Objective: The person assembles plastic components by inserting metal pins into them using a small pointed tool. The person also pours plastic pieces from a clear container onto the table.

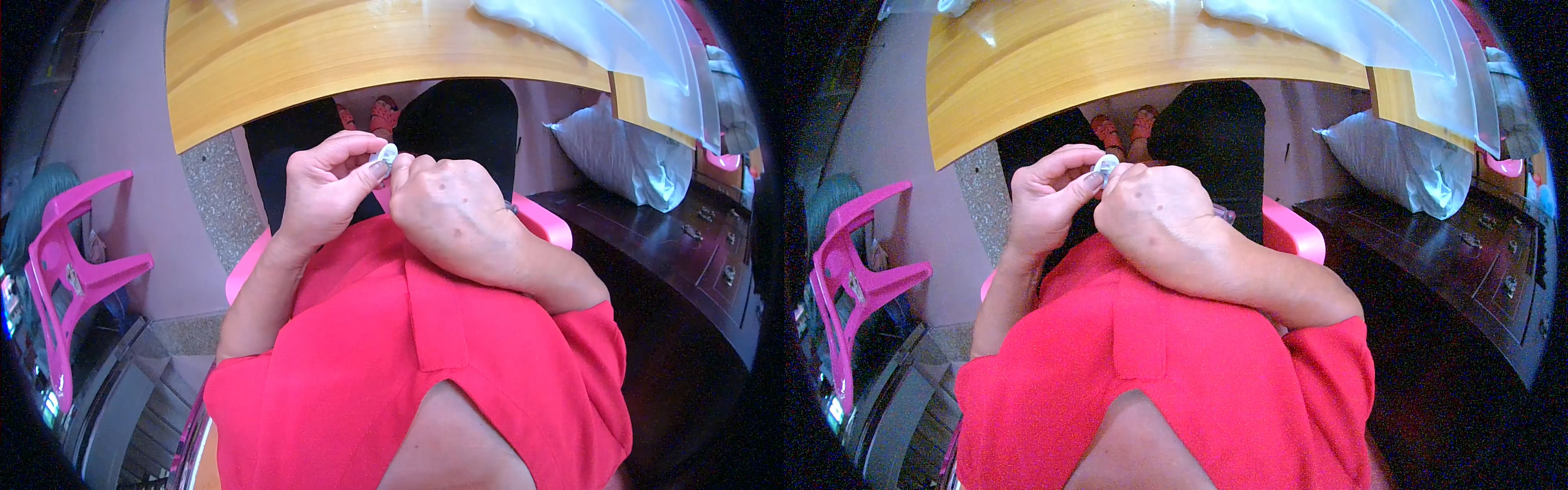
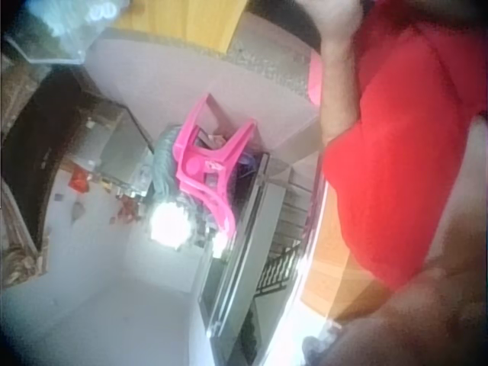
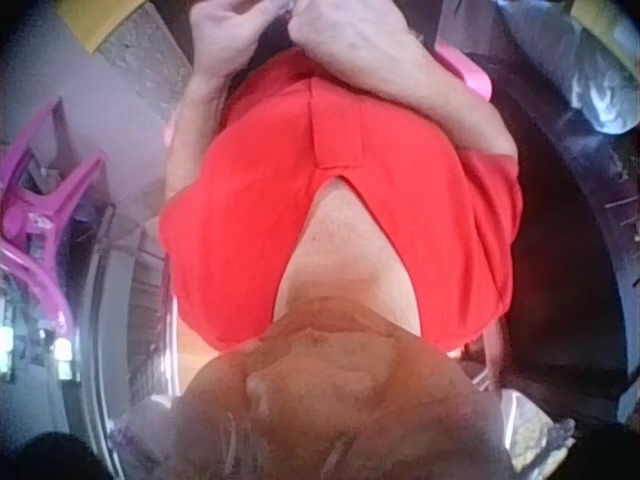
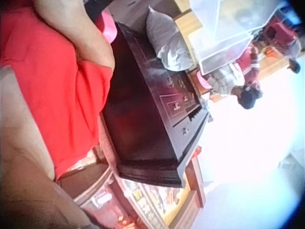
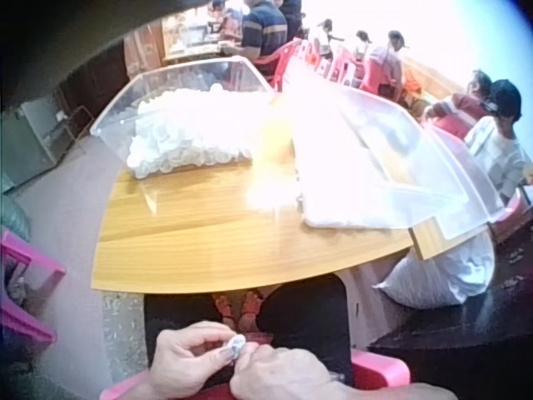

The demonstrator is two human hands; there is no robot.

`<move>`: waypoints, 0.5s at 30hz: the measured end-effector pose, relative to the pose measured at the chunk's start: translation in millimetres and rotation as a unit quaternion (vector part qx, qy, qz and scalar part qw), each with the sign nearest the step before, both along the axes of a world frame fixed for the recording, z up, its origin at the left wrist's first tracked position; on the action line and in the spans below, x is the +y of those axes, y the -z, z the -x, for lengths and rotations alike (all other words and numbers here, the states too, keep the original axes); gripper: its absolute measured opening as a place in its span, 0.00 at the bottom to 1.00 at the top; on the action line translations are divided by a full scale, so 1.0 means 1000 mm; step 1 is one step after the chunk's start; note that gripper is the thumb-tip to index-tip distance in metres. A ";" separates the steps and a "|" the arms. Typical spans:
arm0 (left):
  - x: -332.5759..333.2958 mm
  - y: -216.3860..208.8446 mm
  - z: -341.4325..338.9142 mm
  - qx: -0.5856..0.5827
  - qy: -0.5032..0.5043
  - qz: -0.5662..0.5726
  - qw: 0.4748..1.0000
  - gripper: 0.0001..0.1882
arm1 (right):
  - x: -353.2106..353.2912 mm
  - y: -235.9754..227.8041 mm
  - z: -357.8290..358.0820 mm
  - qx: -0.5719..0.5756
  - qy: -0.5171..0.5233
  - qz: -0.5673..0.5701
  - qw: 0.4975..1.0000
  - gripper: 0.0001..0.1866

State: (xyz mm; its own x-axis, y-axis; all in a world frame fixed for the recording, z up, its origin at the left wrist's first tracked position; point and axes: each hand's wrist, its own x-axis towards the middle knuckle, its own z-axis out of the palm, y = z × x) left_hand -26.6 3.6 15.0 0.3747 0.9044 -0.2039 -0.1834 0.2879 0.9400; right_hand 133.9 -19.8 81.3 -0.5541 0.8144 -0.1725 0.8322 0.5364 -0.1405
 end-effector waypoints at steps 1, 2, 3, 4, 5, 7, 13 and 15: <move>-0.001 0.001 0.000 0.013 0.006 0.000 1.000 0.08 | 0.000 -0.001 0.000 0.000 0.000 0.000 1.000 0.08; -0.001 0.000 0.000 0.013 0.007 0.000 1.000 0.08 | 0.000 -0.002 0.000 -0.007 -0.011 0.004 1.000 0.08; -0.001 0.000 0.000 0.027 0.025 0.000 0.999 0.09 | 0.000 -0.003 0.000 -0.013 -0.023 0.007 1.000 0.08; -0.001 -0.001 0.000 0.042 0.043 0.000 0.998 0.10 | 0.000 -0.005 0.000 -0.013 -0.022 0.008 1.000 0.08; -0.001 -0.001 0.000 0.042 0.043 0.000 0.998 0.10 | 0.000 -0.007 0.001 -0.030 -0.032 0.019 0.999 0.08; 0.001 0.000 0.001 0.059 0.067 -0.025 0.996 0.10 | 0.000 -0.005 0.001 -0.046 -0.042 0.030 0.998 0.08; 0.017 -0.003 0.014 -0.125 0.017 0.057 0.990 0.11 | -0.002 -0.008 -0.014 0.087 0.096 0.025 0.991 0.18; 0.017 -0.005 0.018 -0.138 0.022 0.052 0.989 0.11 | -0.006 -0.011 -0.017 0.104 0.096 0.017 0.990 0.18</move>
State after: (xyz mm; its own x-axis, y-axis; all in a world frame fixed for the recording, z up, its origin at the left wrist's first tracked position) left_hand -44.9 20.7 19.6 0.4675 0.8658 -0.1787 -0.4141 0.3930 0.8210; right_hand 150.6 -25.5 92.2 -0.4160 0.9039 -0.1000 0.8696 0.3632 -0.3344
